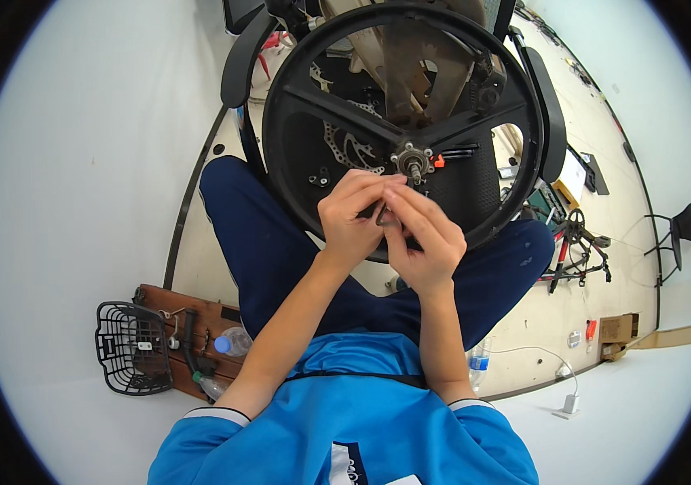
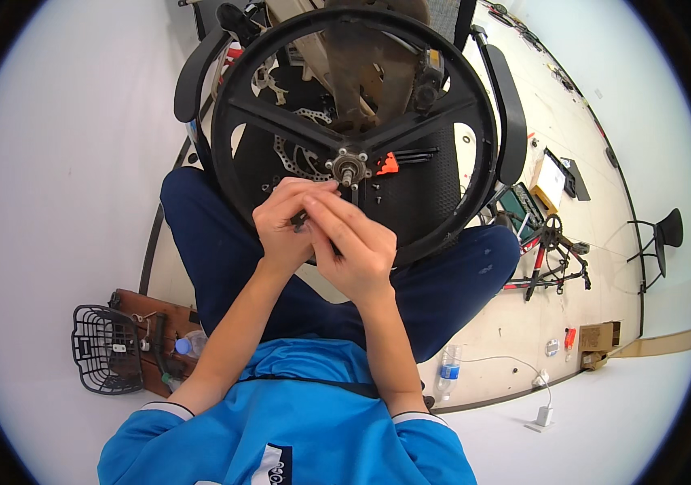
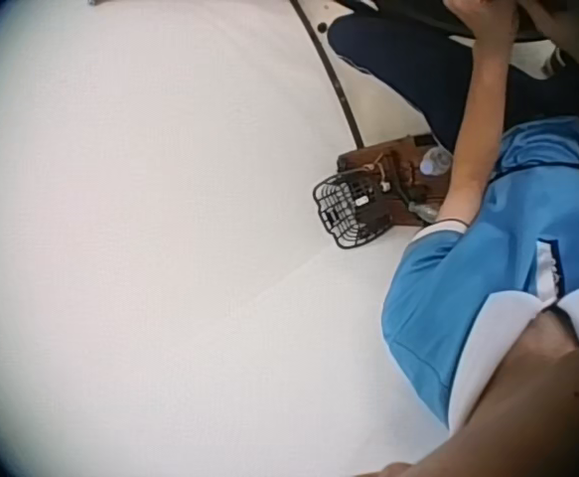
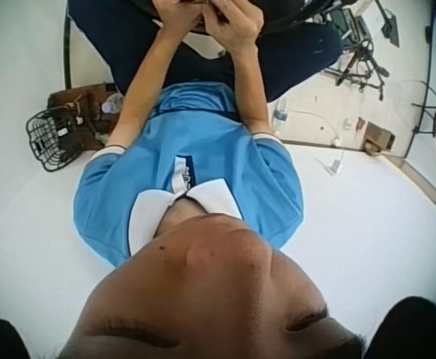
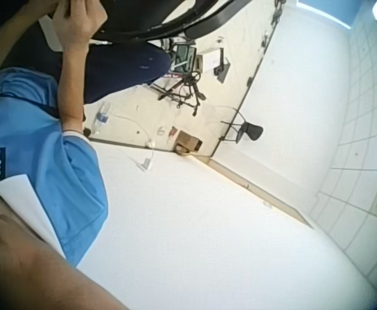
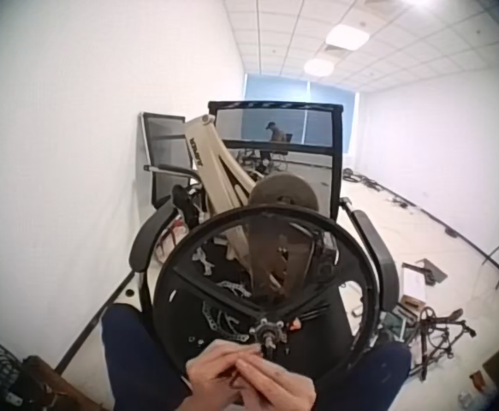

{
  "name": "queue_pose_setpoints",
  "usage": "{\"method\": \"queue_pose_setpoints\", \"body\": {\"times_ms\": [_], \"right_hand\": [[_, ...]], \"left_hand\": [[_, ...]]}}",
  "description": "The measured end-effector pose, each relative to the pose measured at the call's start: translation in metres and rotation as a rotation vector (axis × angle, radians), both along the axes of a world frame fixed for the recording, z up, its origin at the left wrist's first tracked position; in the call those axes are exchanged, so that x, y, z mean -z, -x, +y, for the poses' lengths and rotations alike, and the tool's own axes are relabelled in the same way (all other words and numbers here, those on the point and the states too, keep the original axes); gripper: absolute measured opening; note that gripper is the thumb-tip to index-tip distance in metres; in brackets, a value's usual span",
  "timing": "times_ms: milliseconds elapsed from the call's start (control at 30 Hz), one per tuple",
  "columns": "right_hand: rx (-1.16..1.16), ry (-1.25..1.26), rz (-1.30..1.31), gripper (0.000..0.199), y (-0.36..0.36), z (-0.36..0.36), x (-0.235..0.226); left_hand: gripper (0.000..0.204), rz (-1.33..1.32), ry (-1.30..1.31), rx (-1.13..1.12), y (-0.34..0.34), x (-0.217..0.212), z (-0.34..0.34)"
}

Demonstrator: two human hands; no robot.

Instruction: The person assembles a bicycle wheel hub by hand, inserting small metal components such as bearings and spacers into the hub. They use an Allen key to tighten bolts and secure the parts in place.

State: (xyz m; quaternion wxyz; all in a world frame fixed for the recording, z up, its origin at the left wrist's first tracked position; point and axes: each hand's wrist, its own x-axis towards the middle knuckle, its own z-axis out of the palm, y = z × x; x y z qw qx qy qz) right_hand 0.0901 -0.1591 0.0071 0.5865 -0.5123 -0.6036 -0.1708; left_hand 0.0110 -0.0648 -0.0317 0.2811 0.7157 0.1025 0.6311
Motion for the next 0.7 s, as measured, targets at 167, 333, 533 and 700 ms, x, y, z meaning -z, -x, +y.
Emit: {"method": "queue_pose_setpoints", "body": {"times_ms": [167, 333, 533, 700], "right_hand": [[-0.016, -0.071, -0.095, 0.030, -0.009, 0.001, 0.009], [0.003, -0.068, 0.018, 0.027, -0.010, -0.001, 0.015], [0.038, -0.015, -0.032, 0.021, -0.001, -0.001, 0.002], [0.016, -0.113, -0.049, 0.019, -0.007, 0.005, 0.011]], "left_hand": [[0.028, 0.030, -0.005, -0.043, 0.001, -0.002, -0.003], [0.027, -0.049, 0.101, -0.004, 0.001, 0.007, -0.010], [0.029, 0.002, -0.046, -0.019, 0.001, -0.001, 0.000], [0.026, 0.012, -0.055, -0.013, 0.003, -0.002, -0.001]]}}
